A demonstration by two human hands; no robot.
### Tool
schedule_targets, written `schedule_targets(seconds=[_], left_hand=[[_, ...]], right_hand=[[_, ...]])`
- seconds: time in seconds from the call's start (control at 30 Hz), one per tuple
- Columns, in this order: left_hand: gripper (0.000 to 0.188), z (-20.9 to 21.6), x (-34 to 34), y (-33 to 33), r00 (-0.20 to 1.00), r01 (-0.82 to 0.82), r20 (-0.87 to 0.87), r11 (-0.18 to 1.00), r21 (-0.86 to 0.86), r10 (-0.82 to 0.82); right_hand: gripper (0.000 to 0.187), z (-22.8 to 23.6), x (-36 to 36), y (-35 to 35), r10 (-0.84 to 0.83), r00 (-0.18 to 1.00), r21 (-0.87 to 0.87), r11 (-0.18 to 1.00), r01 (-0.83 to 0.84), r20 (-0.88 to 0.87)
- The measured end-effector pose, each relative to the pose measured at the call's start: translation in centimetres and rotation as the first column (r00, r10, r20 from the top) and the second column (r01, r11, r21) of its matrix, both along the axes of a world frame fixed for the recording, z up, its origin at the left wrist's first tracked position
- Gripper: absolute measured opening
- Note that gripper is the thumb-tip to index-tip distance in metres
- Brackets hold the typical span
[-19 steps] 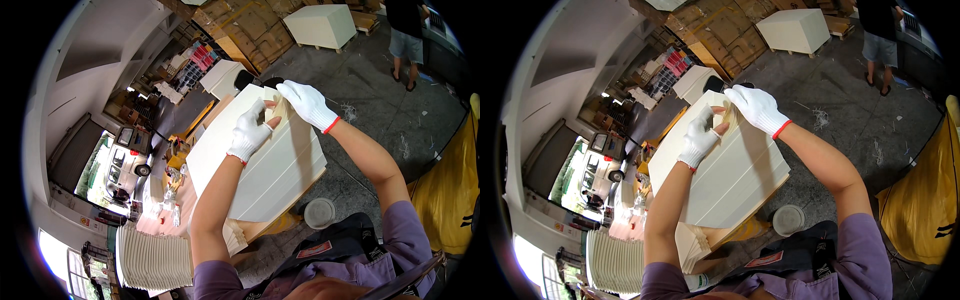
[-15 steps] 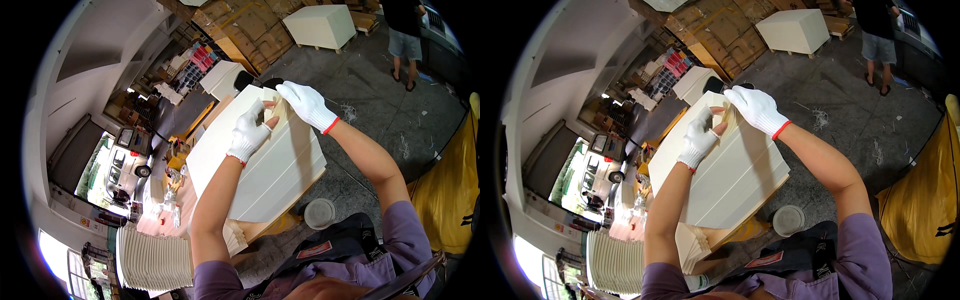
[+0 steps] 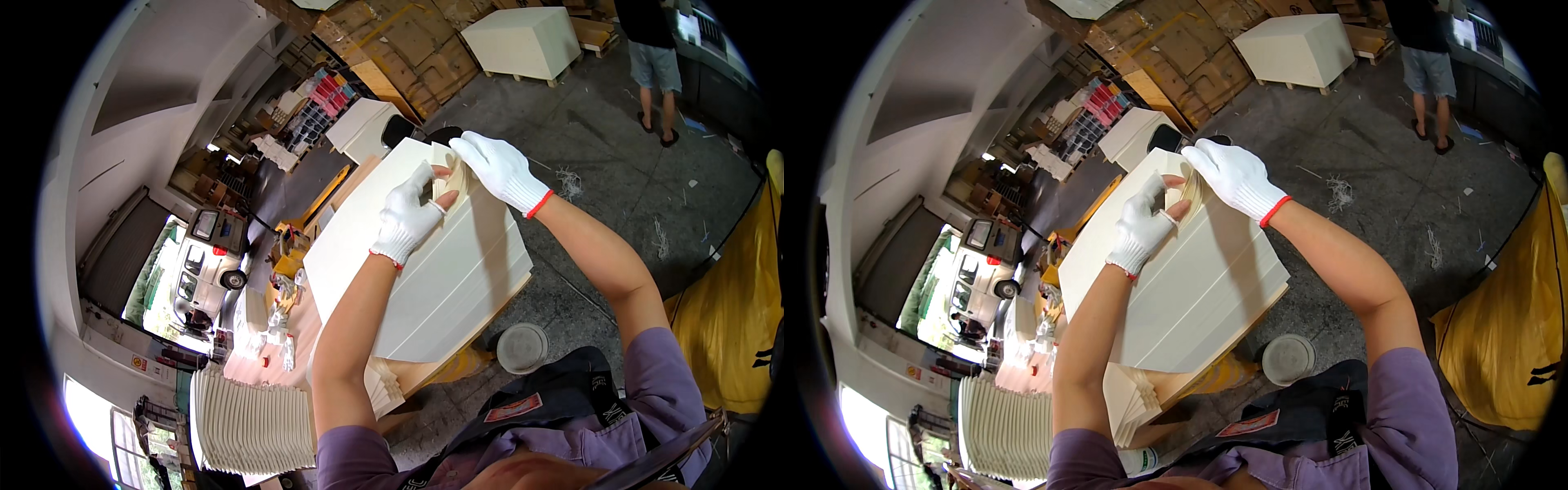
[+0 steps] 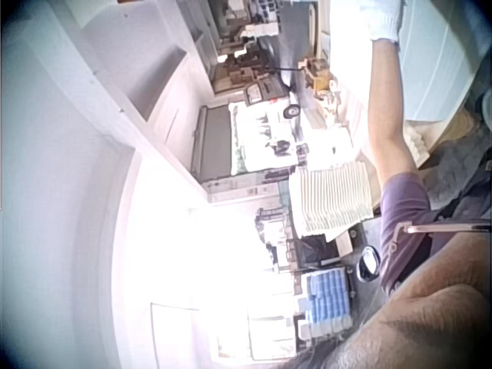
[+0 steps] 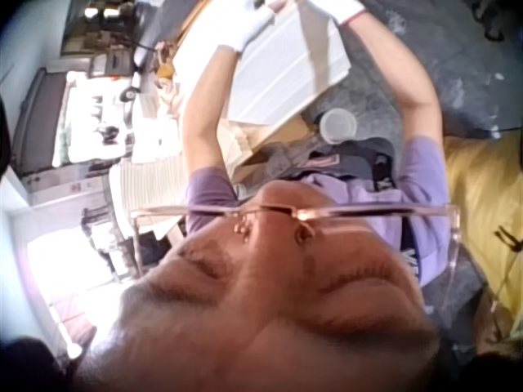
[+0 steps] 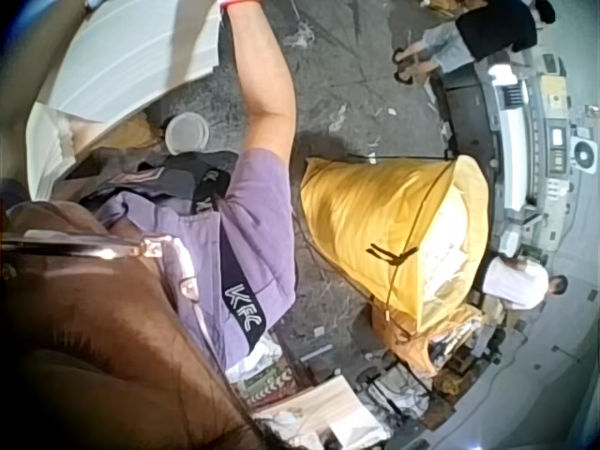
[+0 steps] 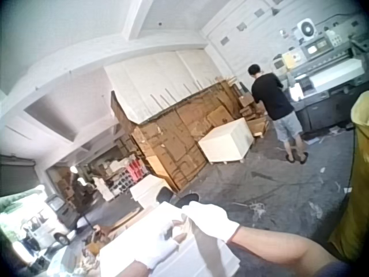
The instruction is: The person stacks white rectangular sheets on a wooden table. They pick up small batches of sheets from a pile, align them, and place them onto a growing stack. The person repeats this process, handling the sheets with gloved hands.
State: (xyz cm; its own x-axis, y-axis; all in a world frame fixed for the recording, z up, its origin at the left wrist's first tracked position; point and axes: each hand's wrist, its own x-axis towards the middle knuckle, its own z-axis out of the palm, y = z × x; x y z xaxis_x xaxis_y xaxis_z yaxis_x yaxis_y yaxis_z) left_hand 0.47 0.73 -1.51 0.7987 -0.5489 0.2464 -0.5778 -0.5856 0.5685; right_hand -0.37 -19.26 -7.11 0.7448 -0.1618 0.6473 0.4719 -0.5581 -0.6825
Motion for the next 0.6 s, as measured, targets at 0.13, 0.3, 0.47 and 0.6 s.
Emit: schedule_targets(seconds=[0.13,0.3,0.47,0.6], left_hand=[[0.035,-0.08,-0.05,-0.06,0.998,0.017,-0.052,0.996,-0.082,-0.022],[0.035,0.06,-0.04,-0.01,0.996,0.019,-0.086,0.994,-0.107,-0.028],[0.034,0.07,0.5,0.35,0.998,0.015,-0.061,0.997,-0.071,-0.02],[0.03,0.14,-0.42,0.26,0.996,-0.01,0.086,0.996,-0.088,0.018]], right_hand=[[0.051,0.19,-0.21,-0.12,0.013,0.998,0.024,1.0,-0.012,-0.057],[0.052,0.19,-0.09,-0.31,0.032,0.996,0.025,0.999,-0.03,-0.082],[0.054,0.27,-0.1,-0.27,0.042,0.995,0.04,0.998,-0.039,-0.089],[0.055,0.33,-0.04,-0.42,0.066,0.987,0.055,0.997,-0.058,-0.146]])
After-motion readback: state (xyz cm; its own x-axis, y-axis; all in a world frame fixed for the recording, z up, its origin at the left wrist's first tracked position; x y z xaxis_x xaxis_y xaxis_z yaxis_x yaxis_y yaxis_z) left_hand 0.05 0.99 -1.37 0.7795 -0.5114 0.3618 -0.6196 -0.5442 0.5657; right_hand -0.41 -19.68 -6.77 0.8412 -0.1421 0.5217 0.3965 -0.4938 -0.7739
